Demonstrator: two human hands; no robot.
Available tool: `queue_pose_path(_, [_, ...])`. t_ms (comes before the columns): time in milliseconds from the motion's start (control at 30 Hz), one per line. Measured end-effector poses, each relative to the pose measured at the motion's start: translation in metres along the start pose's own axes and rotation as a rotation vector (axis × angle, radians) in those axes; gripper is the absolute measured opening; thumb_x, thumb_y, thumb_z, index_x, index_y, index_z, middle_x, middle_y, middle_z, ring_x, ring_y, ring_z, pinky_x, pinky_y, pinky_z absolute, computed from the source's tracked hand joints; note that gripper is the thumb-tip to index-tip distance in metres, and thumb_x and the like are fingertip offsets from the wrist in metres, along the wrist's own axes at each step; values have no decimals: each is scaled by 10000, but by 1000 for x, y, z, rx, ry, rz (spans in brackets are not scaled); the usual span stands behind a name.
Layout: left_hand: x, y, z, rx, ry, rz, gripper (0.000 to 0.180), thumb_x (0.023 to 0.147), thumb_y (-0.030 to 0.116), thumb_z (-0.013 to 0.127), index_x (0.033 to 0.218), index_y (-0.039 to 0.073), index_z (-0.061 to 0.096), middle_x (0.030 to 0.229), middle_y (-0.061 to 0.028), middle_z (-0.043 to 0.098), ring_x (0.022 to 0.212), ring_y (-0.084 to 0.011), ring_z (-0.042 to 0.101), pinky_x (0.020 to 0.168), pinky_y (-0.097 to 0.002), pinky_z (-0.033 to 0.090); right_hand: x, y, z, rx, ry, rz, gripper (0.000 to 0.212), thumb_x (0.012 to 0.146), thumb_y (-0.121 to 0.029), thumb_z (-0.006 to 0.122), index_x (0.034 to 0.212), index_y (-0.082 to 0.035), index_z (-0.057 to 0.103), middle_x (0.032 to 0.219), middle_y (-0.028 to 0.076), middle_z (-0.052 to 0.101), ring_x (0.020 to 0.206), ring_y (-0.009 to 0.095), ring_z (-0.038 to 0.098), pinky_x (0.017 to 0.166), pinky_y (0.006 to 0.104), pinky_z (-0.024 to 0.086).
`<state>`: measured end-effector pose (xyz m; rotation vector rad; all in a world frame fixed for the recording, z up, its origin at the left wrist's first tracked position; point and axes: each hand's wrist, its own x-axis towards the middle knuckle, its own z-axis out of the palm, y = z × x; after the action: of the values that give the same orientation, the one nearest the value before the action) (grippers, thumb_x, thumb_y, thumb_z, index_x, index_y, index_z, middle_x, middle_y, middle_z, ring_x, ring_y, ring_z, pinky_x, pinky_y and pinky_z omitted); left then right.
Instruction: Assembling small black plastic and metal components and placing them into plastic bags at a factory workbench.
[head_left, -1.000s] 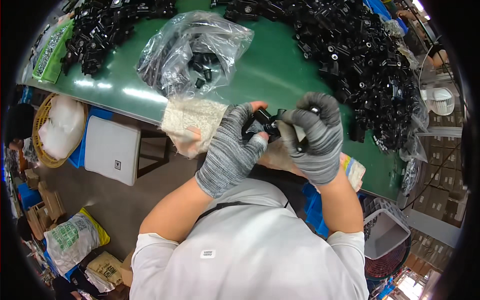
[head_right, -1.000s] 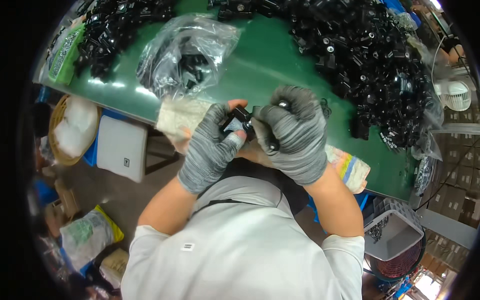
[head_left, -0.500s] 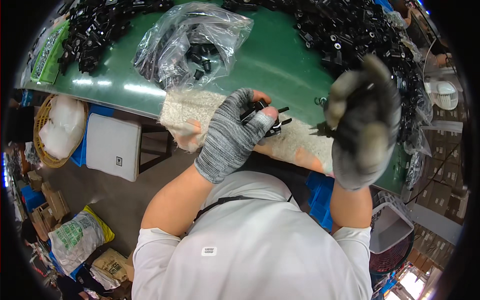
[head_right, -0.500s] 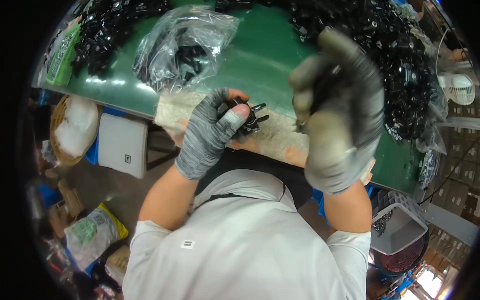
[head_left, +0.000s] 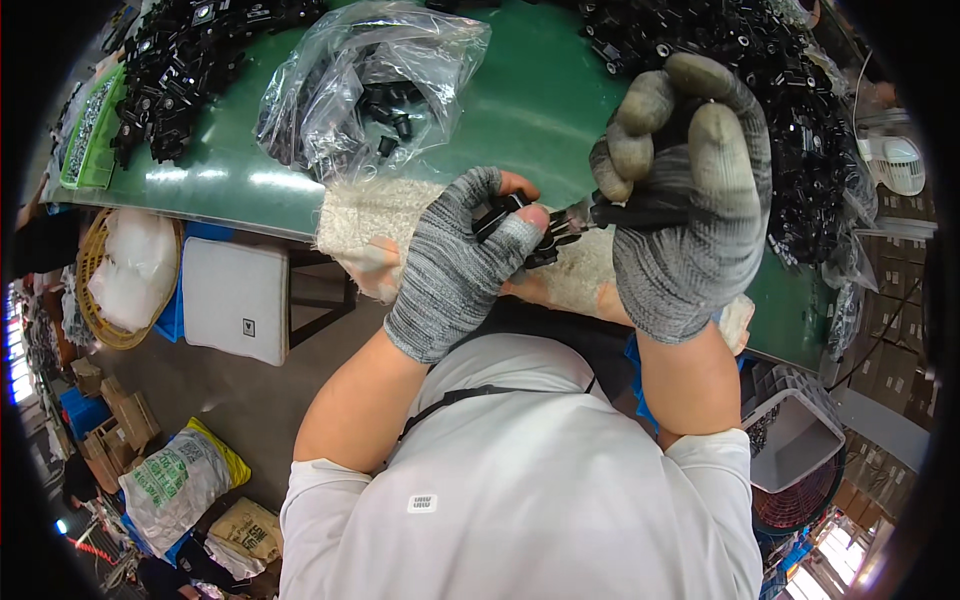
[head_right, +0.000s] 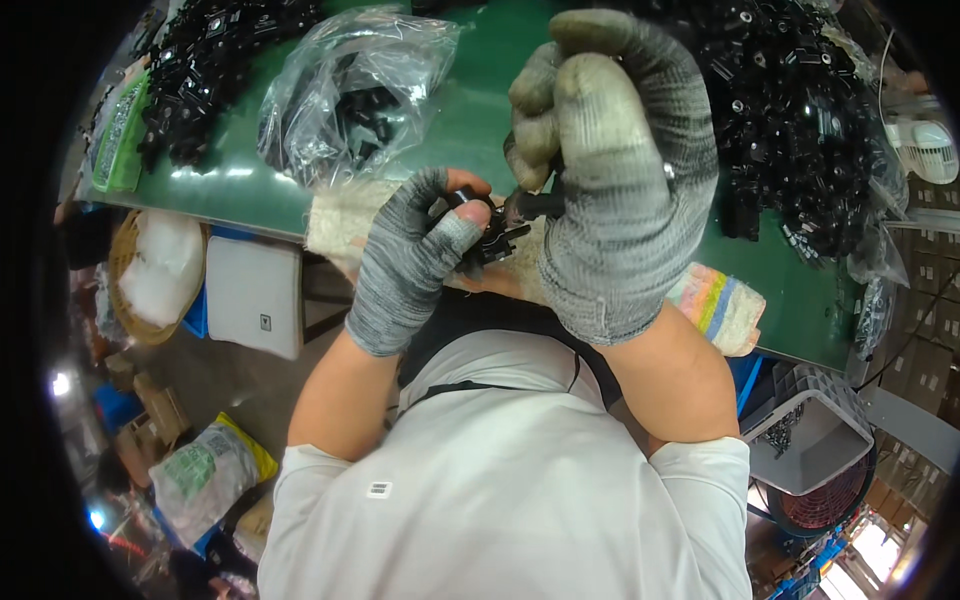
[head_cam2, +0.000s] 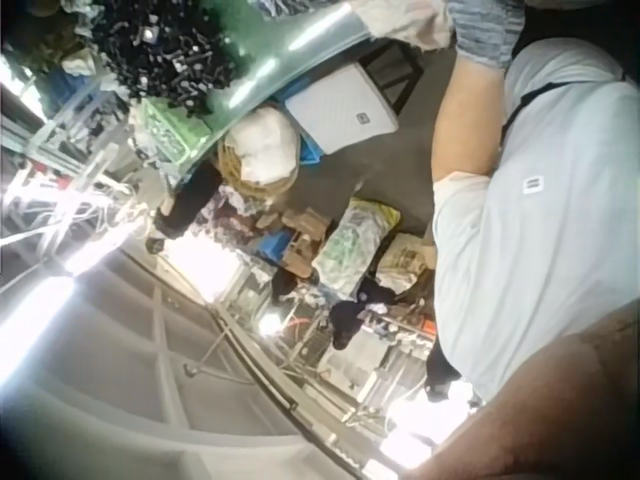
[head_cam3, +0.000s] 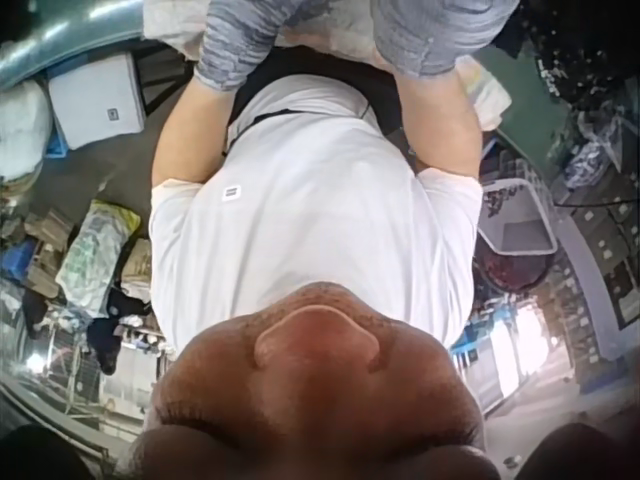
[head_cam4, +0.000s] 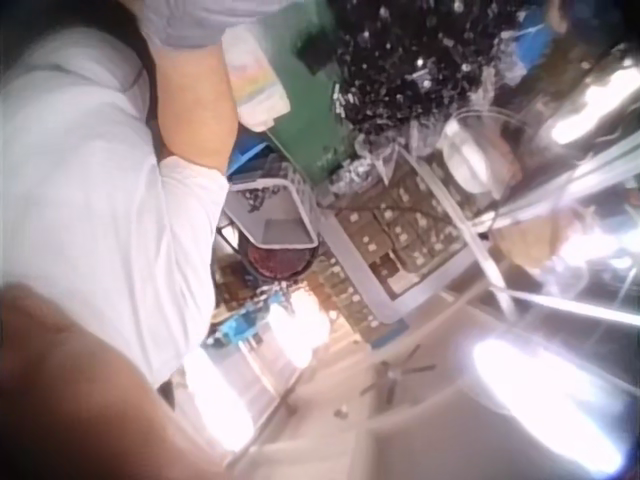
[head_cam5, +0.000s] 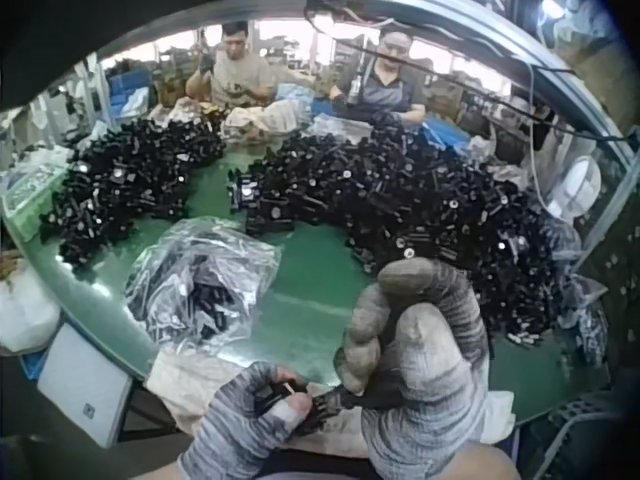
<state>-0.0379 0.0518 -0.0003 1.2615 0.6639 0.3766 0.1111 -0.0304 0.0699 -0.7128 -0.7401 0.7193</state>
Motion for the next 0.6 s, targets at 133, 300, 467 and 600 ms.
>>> queue_pose_path(133, [-2,2,-4,8,-87,48,415,897,175,728,1251,1,597,1094,-107,665,987,-163,634,924,-314,517,0,-8,9,-62,-101,-10,476,984,-205,575,1403,8,496,1077,163,593,816,181,567,659,315,505])
queue_pose_path(300, [-1,-1,-11,124,-151,145,487,873,102,687,1338,37,556,1147,-79,650,1021,-118,606,863,-266,529,7,-29,10,-72,-266,9,629,972,-244,565,1514,2,363,1167,177,565,870,174,539,691,311,487])
queue_pose_path(467, [0,0,-12,160,-141,169,484,839,28,679,1312,58,580,1168,-133,587,1104,-225,612,1013,-334,491,27,-1,-12,-135,-680,-67,630,949,-303,639,1454,9,429,1130,171,601,843,182,572,705,322,511])
queue_pose_path(600, [10,-16,-18,208,-216,190,521,839,7,673,1344,55,555,1200,-127,600,1111,-210,614,1006,-336,500,25,0,-11,-364,-755,-83,654,961,-322,617,1473,21,396,1143,178,587,848,179,557,712,321,505])
